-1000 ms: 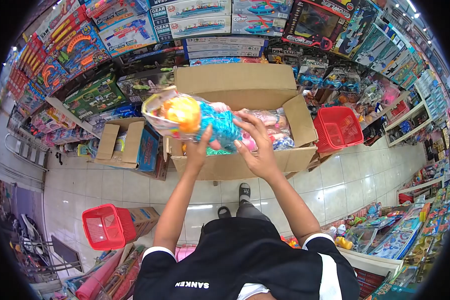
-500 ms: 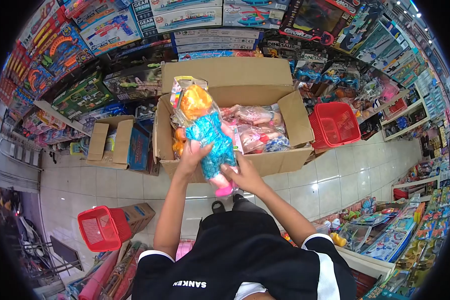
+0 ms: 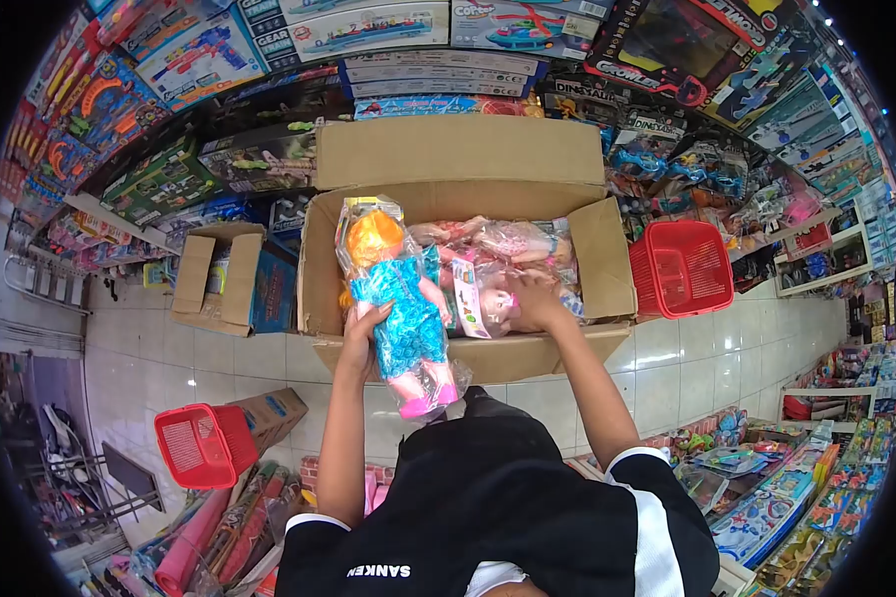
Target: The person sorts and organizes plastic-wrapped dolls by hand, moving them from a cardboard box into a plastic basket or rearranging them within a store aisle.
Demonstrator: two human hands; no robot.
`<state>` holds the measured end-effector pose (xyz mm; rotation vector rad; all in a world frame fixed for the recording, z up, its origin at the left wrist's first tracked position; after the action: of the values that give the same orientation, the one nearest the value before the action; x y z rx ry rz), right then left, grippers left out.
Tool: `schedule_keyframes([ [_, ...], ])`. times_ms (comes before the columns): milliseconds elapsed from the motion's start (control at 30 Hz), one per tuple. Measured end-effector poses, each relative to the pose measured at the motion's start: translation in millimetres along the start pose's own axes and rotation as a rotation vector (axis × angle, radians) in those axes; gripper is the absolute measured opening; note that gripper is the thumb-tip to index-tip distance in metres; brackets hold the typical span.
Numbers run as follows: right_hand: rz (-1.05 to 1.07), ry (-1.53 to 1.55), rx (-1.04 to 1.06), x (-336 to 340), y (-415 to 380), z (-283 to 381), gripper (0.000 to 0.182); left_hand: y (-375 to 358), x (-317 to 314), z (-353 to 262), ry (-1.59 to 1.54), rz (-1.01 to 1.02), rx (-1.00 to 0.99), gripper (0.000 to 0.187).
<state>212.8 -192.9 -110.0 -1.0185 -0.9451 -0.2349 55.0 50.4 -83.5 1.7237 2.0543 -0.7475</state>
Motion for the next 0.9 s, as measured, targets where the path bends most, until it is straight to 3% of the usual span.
schedule_keyframes([
  [33, 0.138, 0.042, -0.054, -16, 7, -7, 0.093, 0, 4, 3, 0.001, -0.023, -0.004, 0.042],
  [67, 0.058, 0.042, -0.02, -15, 6, -5, 0.086, 1, 7, 4, 0.002, -0.046, -0.01, 0.045],
  [167, 0.08, -0.02, 0.068, -25, 16, -9, 0.075, 0, -5, -1, -0.052, -0.066, 0.004, 0.041],
  [200, 0.017, -0.014, 0.062, -8, 2, -3, 0.058, 1, -7, -1, -0.061, -0.059, -0.003, 0.041],
  [433, -0.298, 0.187, 0.458, 36, -25, -14, 0.036, -9, -6, -8, 0.001, -0.039, -0.045, 0.042],
  [533, -0.443, 0.614, 0.586, 75, -62, -14, 0.03, -24, 1, -13, 0.043, -0.019, -0.087, 0.045],
  [567, -0.45, 0.61, 0.588, 80, -74, -10, 0.03, -30, 4, -17, 0.059, -0.03, -0.115, 0.047],
  [633, -0.532, 0.978, 0.49, 92, -103, -27, 0.03, -44, -4, -27, 0.05, -0.004, -0.134, 0.048],
  [667, -0.499, 0.91, 0.426, 88, -110, -34, 0.043, -51, -10, -31, 0.039, 0.019, -0.144, 0.049],
  [700, -0.736, 1.064, 0.467, 88, -123, -47, 0.044, -56, -12, -33, 0.04, 0.028, -0.138, 0.049],
  [767, -0.865, 1.217, 0.394, 69, -137, -71, 0.038, -63, -18, -36, 0.045, 0.089, -0.147, 0.055],
  [900, -1.132, 1.795, 0.666, 68, -198, -65, 0.036, -62, -25, -34, 0.018, 0.162, -0.192, 0.053],
])
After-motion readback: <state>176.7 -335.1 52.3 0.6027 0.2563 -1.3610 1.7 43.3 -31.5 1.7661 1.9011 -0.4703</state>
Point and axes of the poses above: each hand's wrist, its own y-axis towards the middle knuckle, its own x-axis out of the back of the hand, z = x × y, the point moved 10 cm from there along y, towards the middle knuckle, and after that the axes turned 13 degrees about z, right-handed, at the moved point
